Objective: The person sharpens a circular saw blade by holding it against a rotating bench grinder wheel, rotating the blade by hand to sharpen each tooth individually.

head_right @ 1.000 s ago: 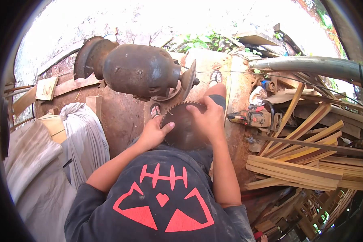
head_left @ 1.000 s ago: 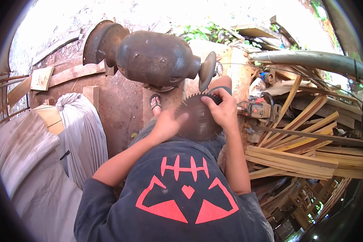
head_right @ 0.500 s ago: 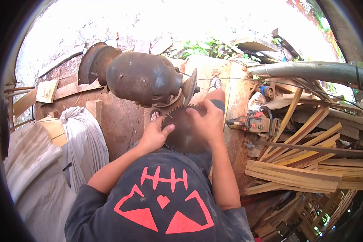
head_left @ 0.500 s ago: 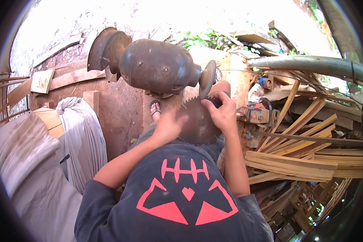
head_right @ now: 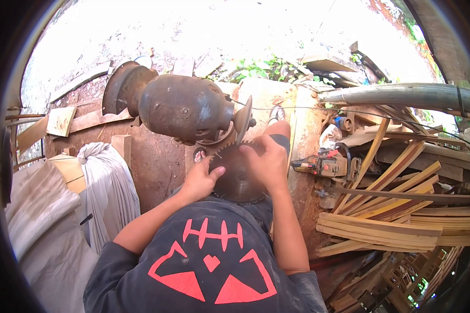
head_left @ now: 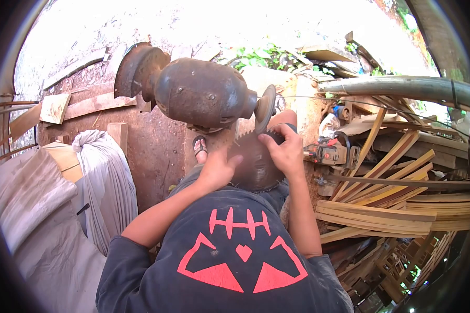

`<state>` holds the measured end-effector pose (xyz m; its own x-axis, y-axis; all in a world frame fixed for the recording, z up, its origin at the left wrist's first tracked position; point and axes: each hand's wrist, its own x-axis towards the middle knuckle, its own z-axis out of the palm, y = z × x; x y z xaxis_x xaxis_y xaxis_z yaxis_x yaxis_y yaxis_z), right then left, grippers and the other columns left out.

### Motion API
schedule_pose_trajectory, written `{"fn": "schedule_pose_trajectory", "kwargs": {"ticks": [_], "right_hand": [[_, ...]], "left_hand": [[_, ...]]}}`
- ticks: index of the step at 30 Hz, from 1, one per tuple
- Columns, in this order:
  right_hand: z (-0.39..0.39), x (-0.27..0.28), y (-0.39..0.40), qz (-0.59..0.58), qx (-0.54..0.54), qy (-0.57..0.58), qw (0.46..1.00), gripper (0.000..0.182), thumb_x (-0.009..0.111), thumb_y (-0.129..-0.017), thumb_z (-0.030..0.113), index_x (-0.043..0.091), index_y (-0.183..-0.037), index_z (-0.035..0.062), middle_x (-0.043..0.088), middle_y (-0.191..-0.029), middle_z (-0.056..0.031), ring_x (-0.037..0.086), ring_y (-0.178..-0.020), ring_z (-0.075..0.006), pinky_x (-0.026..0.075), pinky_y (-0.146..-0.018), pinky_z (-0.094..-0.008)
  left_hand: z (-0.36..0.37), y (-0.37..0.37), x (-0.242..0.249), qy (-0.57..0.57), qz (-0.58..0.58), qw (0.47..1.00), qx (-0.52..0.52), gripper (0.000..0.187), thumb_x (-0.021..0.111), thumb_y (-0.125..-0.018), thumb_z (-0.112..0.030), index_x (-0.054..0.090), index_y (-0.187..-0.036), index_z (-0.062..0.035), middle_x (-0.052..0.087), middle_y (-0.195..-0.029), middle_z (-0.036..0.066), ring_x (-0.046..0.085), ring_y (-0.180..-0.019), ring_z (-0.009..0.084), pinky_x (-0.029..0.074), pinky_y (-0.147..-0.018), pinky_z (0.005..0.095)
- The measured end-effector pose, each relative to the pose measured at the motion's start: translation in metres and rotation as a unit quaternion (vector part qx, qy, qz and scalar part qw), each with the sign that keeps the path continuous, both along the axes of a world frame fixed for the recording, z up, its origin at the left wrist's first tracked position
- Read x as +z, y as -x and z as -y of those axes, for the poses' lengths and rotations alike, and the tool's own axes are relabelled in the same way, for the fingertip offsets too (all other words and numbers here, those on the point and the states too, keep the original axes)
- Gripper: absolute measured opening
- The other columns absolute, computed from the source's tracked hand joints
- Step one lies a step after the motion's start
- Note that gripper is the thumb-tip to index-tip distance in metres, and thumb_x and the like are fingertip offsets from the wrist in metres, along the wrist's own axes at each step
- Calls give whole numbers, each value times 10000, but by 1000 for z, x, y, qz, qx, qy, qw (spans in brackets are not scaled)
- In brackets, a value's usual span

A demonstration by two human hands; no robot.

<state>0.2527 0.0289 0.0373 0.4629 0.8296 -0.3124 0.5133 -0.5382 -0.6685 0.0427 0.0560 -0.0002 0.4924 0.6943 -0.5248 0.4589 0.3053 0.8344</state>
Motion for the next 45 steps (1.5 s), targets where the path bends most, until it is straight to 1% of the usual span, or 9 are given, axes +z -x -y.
{"fn": "schedule_pose_trajectory", "kwargs": {"ticks": [8,17,20,23,26,29,32,36,45], "right_hand": [[-2,3,0,2,6,0,1000,409,835,-814,320,744,-1001,-33,743,-905,-267,741,-880,-413,568,-817,-453],[-1,3,0,4,11,-3,1000,398,838,-814,307,743,-997,-33,742,-911,-266,738,-880,-411,565,-818,-451],[-2,4,0,6,15,-8,1000,392,840,-813,300,743,-997,-33,742,-913,-264,738,-879,-408,564,-814,-451],[-3,4,-1,6,17,-11,1000,389,842,-814,299,741,-990,-33,743,-913,-261,739,-878,-405,564,-810,-448],[-2,2,-1,12,20,-22,999,382,843,-813,297,739,-977,-32,742,-904,-256,740,-868,-401,564,-804,-445],[-3,4,-1,5,20,-20,1000,376,845,-812,292,738,-967,-33,741,-894,-252,740,-856,-397,565,-799,-442],[-2,5,0,6,19,-21,1000,369,846,-813,288,737,-964,-31,740,-888,-249,740,-846,-393,564,-793,-441],[-1,3,-1,13,23,-35,999,367,844,-815,285,737,-969,-30,738,-883,-249,738,-843,-392,561,-789,-441],[-1,5,0,2,18,-11,1000,383,839,-818,290,740,-1002,-31,740,-902,-256,737,-864,-398,560,-807,-441]], "left_hand": [[0,-2,2,6,-9,1000,-2,379,664,-1002,-197,622,-1281,56,723,-1175,270,687,-1147,406,501,-993,452],[1,-2,-4,33,7,999,-1,363,668,-999,-166,633,-1277,65,735,-1178,241,699,-1120,346,498,-999,424],[1,-2,0,25,5,1000,0,354,666,-1000,-148,634,-1276,70,738,-1172,235,700,-1109,321,499,-996,416],[7,-2,-18,29,31,999,20,353,672,-995,-142,637,-1271,76,741,-1158,229,699,-1101,296,499,-995,408],[6,-3,-11,18,4,1000,13,349,675,-992,-141,640,-1261,78,744,-1142,225,700,-1086,287,502,-988,407],[4,-3,-6,24,-20,1000,3,345,674,-990,-141,642,-1257,75,746,-1136,226,704,-1077,295,503,-982,410],[5,-2,-9,16,-18,1000,3,342,670,-990,-142,642,-1254,73,747,-1131,227,707,-1070,305,504,-977,413],[4,-3,0,15,-16,1000,3,345,666,-992,-143,640,-1259,74,745,-1140,231,706,-1079,314,502,-982,415],[5,-3,-4,15,-5,1000,7,366,663,-996,-145,630,-1283,81,740,-1172,234,702,-1097,314,498,-998,411]]}}
